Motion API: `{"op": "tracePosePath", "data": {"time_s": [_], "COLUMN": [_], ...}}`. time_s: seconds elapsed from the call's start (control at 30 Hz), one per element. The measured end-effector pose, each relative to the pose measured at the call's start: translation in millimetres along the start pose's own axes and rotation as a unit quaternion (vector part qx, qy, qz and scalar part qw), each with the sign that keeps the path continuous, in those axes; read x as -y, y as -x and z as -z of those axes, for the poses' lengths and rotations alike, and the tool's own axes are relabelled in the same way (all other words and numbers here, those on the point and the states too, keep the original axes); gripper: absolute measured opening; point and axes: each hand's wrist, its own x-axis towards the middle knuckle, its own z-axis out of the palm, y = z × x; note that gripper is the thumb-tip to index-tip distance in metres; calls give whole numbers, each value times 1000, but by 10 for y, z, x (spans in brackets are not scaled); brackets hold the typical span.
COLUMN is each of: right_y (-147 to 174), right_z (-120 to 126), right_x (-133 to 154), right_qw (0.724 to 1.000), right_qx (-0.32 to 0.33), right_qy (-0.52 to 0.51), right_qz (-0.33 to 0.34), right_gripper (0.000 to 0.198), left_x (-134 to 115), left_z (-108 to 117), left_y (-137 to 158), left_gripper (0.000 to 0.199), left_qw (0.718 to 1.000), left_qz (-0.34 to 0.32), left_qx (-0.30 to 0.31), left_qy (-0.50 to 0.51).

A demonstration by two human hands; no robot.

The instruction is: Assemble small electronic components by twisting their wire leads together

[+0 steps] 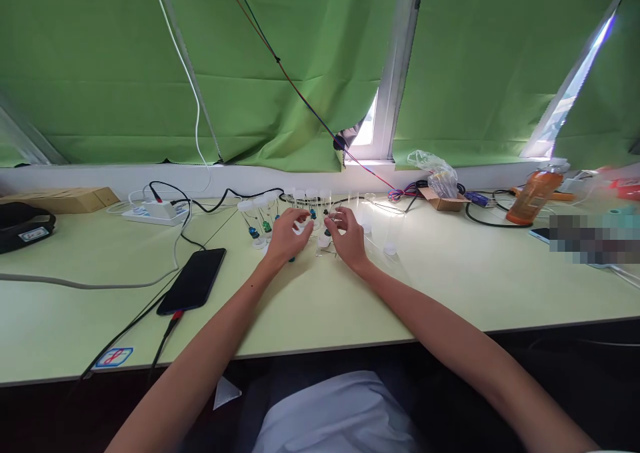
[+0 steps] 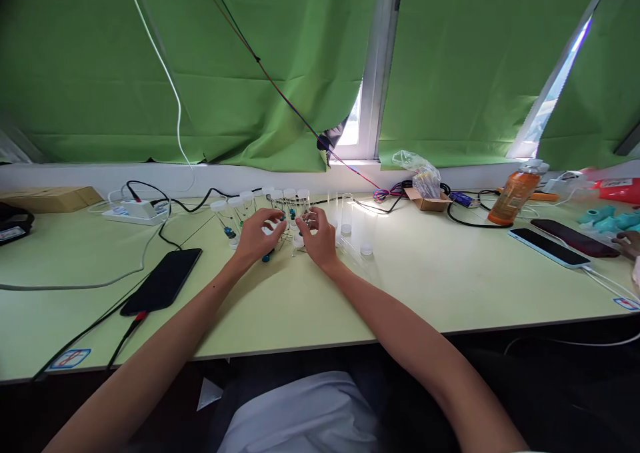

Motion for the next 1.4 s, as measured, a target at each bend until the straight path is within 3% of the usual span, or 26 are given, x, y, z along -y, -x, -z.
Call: {"op": "tracePosePath", "data": {"time_s": [0.1,0.23,0.37,0.47,0.73,1.23,1.4], "right_y": [8,25,29,34,60,65,58], "right_z": [-5,-22,-34,-42,-61,-70,-50], "right_x": [-6,-17,-58,-79,-76,-103,-99], "right_qw": [999,998,995,992,989,983,981], "right_qx": [15,33,42,49,74,124,150], "right_qy": [33,51,77,88,103,115,115], "right_qz": [16,33,55,71,77,64,45], "right_gripper": [32,32,37,37,39,40,43], "left_x": [144,237,198,151,125,104,36], "left_z": [61,111,160,192,228,221,223], "left_y": [-5,50,45,19,27,53,62], "left_gripper": [20,17,23,31,39,36,38], "left_qw": [988,929,873,852,841,854,854], "left_qz": [72,189,272,295,301,269,286], "left_qx": [-5,62,179,218,254,260,247], "left_qy": [-136,-312,-363,-373,-371,-361,-358]}}
